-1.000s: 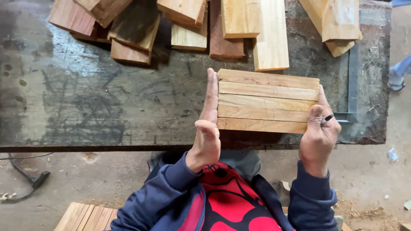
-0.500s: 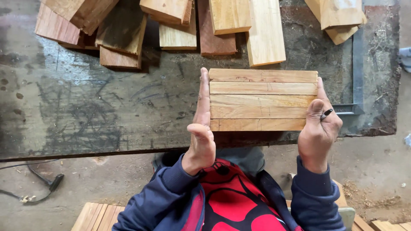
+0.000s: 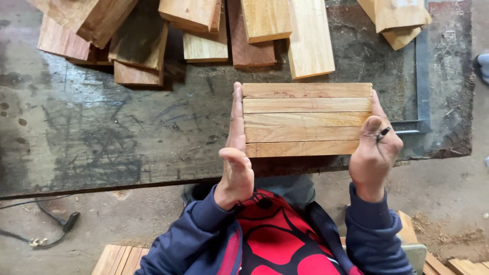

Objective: The person uses a try square and a pen to measure and mark lines on small wooden blocks. They then stack several blocks together and continue to mark the stacked assembly with the same tools.

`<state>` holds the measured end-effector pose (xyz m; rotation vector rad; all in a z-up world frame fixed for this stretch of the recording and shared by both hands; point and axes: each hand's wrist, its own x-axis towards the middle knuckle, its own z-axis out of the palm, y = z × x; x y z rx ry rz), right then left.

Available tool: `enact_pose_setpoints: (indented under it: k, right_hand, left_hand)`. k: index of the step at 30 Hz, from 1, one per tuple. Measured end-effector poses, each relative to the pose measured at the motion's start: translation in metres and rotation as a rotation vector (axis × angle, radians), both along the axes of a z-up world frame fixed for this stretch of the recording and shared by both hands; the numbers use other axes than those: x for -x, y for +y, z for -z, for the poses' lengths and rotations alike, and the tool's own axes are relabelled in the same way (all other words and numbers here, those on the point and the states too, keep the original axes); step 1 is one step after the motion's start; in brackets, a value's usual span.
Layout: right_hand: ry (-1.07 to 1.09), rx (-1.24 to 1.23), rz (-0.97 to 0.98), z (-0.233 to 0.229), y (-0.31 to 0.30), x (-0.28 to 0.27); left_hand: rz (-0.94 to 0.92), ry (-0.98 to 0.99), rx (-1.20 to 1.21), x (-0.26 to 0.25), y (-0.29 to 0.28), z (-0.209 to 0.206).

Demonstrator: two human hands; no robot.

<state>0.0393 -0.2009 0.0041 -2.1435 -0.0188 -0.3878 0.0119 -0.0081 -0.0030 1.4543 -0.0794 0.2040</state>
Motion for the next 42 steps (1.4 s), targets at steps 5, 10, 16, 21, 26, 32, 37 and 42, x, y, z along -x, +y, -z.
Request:
enact_pose_setpoints:
  k: [5,10,16,21,26,32,37,42]
  right_hand:
    - [-0.11,-0.092,0.015,0.012,-0.008,-0.004]
    - [0.065,-0.437,0.028,-0.03,-0.028,0.005]
    - [0.213,-0.499,-0.242,-0.026,-0.032,0.014]
    - [0.241,-0.42,-0.318,-0.03,-0.023,0.018]
    - [0.262,-0.526,-0.304,-0.026,-0.02,0.022]
    - [0.24,-0.439,-0.262,-0.021,-0.02,0.023]
    - [0.208,-0.69,-0.337,-0.012,-0.025,0.015]
    - [0.127,-0.568,-0.252,-0.015,-0.012,0.009]
  left_hand:
    - [-0.059,-0.01,0.036,-0.002,-0.007,0.009]
    - [-0.033,0.023,0.194,-0.002,-0.006,-0.009]
    - [0.052,0.101,0.413,-0.001,-0.017,-0.022]
    - [0.038,0.091,0.4,-0.001,-0.022,-0.019]
    - [0.021,0.154,0.341,-0.001,-0.019,-0.015]
    - [-0.004,0.117,0.288,0.0,-0.018,-0.006]
    - [-0.062,0.016,0.087,0.002,-0.01,0.005]
    - [-0.094,-0.028,0.02,-0.001,-0.006,0.002]
